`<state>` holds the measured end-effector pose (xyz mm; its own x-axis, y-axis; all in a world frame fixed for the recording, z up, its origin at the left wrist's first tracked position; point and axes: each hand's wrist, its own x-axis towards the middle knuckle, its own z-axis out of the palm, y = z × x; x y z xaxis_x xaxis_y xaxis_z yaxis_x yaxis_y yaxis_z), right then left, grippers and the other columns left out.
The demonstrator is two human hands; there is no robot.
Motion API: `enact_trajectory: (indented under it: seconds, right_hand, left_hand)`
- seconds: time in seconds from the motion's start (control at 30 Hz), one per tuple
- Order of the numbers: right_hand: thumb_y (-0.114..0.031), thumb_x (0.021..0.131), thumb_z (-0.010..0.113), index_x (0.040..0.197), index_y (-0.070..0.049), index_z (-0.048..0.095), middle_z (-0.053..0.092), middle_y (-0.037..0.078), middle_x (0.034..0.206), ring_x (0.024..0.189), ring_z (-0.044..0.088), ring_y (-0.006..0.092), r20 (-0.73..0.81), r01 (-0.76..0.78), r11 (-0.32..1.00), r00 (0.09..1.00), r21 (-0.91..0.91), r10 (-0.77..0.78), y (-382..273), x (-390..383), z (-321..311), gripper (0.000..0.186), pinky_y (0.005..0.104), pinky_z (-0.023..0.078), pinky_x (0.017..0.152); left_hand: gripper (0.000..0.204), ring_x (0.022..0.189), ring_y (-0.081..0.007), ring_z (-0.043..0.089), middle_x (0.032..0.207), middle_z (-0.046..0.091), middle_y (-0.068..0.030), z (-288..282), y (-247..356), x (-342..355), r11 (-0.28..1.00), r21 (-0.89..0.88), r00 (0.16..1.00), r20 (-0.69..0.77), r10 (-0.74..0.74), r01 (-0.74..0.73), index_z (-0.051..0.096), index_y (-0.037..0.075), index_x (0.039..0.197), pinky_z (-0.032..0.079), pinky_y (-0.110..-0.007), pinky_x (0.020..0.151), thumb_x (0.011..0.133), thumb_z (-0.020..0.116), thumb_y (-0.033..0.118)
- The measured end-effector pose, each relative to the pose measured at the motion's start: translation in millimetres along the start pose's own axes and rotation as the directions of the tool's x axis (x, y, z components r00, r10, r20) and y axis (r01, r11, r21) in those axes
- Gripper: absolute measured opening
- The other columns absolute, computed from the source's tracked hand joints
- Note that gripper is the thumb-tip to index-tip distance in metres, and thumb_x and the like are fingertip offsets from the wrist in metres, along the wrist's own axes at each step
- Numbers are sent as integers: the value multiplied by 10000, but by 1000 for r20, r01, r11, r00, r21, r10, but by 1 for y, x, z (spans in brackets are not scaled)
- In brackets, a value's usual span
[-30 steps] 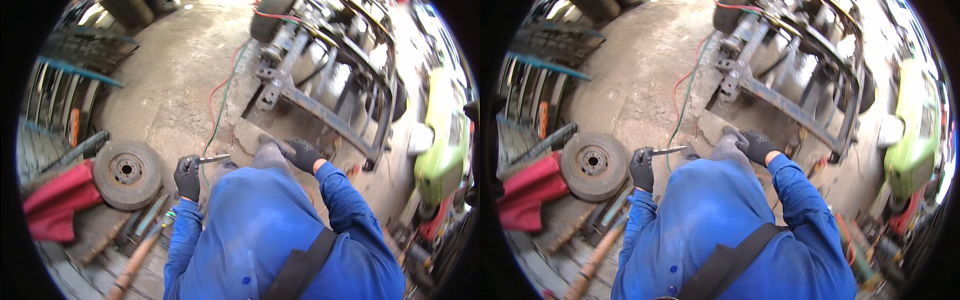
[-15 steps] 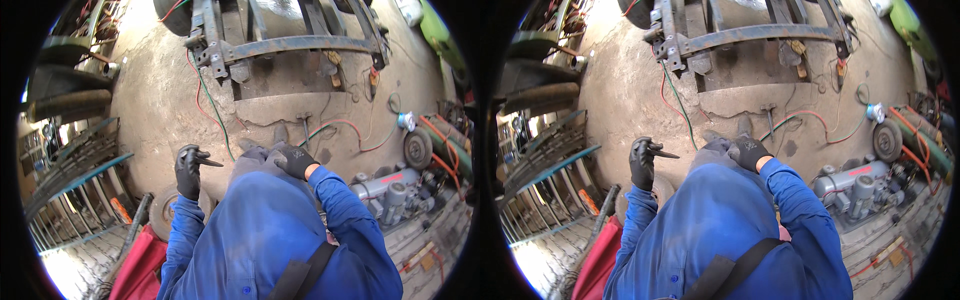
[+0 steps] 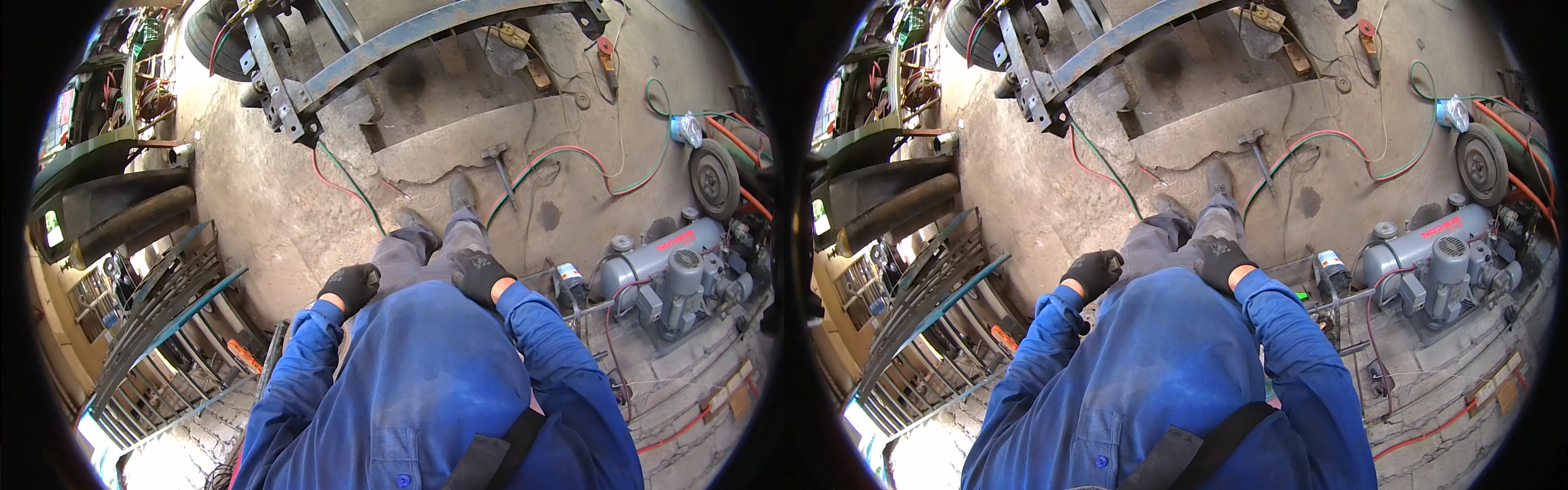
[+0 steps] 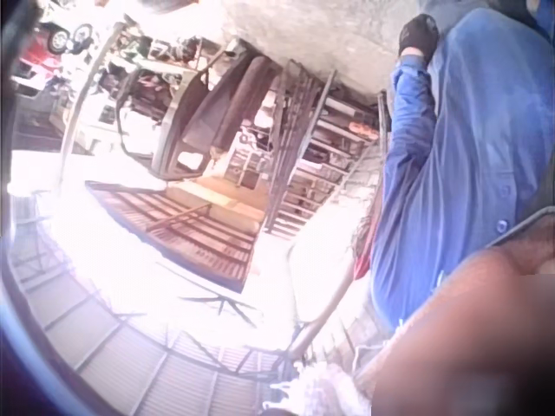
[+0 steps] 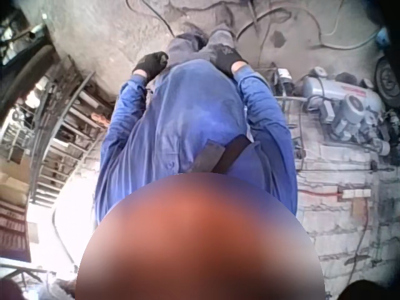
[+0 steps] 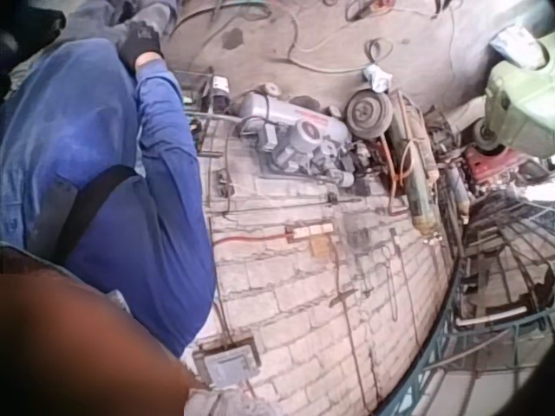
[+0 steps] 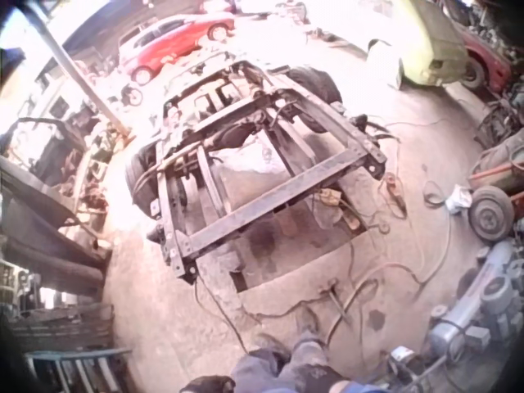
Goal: The person sits under a vehicle chassis and uses a hammer to tap a metal bracket into place. They then walk to a bench grinder and grind a metal bar, producing sparks. Finally, they return to the chassis and use a hammer to adjust the bracket again.
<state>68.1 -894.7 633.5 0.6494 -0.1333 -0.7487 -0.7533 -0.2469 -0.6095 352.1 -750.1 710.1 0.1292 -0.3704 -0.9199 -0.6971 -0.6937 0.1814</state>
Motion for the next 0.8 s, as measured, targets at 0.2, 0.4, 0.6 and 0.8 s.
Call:
enact_trajectory:
  seconds: [0.2,0.4,0.6,0.8]
  right_hand:
    - [-251,929,551,1353,-99,677,655,184,1404,1296,612,374,22,138,979,990,-154,-136,12,23,33,468,483,446,1124]
    - [-291,964,536,1376,-135,666,655,155,1411,1281,631,333,-28,72,977,997,-200,-79,-6,32,43,460,479,466,1090]
    - [-413,1007,517,1364,-88,660,645,219,1401,1292,613,388,-160,-24,999,987,-43,17,-53,35,17,503,481,456,1110]
    - [-346,1068,533,1348,-71,646,712,192,1251,1069,718,307,-357,265,925,920,271,-159,-128,54,-26,409,403,550,968]
  left_hand:
    - [343,1134,-398,698,1209,732,-199,27,-8,16,988,145,994,102,41,-56,730,165,1231,546,-467,986,928,664,311]
    - [325,1088,-421,697,1156,725,-212,30,-30,35,964,210,985,92,146,-162,730,145,1185,546,-495,952,934,639,331]
    - [325,1022,-424,701,1185,686,-218,-24,-58,22,931,-78,903,-284,322,-356,687,102,1257,564,-489,905,936,664,150]
    - [473,1214,-393,639,1344,657,-182,-96,-19,-4,652,154,466,-580,668,-743,660,93,1348,535,-467,1015,905,799,185]
